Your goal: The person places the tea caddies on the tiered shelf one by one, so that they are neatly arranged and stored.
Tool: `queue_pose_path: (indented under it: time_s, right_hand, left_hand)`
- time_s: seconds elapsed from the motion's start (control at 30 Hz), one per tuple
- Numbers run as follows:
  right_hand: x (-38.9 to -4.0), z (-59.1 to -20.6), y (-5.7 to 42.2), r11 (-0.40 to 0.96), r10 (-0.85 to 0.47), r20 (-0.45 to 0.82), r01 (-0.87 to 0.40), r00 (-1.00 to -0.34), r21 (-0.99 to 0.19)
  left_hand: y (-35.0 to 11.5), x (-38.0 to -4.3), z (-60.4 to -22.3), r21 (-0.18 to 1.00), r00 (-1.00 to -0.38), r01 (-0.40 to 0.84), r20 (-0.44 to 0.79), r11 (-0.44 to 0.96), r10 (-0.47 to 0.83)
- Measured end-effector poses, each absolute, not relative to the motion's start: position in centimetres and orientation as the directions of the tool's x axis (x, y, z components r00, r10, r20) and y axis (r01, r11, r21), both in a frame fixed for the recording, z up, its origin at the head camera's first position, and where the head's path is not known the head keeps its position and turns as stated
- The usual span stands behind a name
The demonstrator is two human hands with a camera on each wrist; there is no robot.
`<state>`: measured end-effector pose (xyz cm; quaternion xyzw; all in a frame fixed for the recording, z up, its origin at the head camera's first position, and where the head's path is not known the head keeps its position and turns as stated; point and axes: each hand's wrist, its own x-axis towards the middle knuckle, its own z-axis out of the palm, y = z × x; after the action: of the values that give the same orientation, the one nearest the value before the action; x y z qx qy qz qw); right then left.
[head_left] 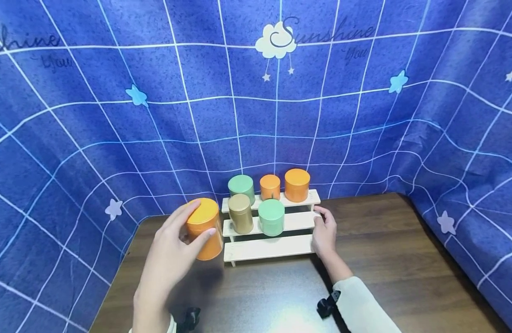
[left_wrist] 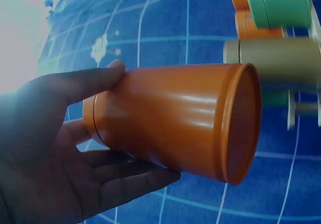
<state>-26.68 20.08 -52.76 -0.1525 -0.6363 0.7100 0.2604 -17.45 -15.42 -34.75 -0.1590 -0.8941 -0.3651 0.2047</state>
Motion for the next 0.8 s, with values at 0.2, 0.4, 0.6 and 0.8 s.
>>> queue_pose_path:
  time_s: [0.2,0.4,0.6,0.8]
  right_hand:
    - [-26.5,-52.7,20.0,-0.075,0.554,0.099,-0.168,-0.826,-0.983]
    - [-25.3,-50.6,19.3,-0.052,0.546,0.093,-0.145,-0.832,-0.988]
    - [-25.2,-50.3,19.4,-0.055,0.539,0.099,-0.152,-0.836,-0.987]
    - [-26.6,-52.5,20.1,-0.085,0.555,0.087,-0.161,-0.827,-0.983]
  left_hand:
    - [-13.8,-16.8,-34.7,0.622,-0.854,0.493,0.480,0.608,0.201]
    - [-12.3,-16.5,-34.9,0.667,-0.852,0.518,0.461,0.536,0.249]
    - [-10.9,-16.6,-35.4,0.690,-0.846,0.533,0.446,0.490,0.293]
    - [-9.2,-16.8,-36.2,0.697,-0.855,0.518,0.395,0.496,0.336]
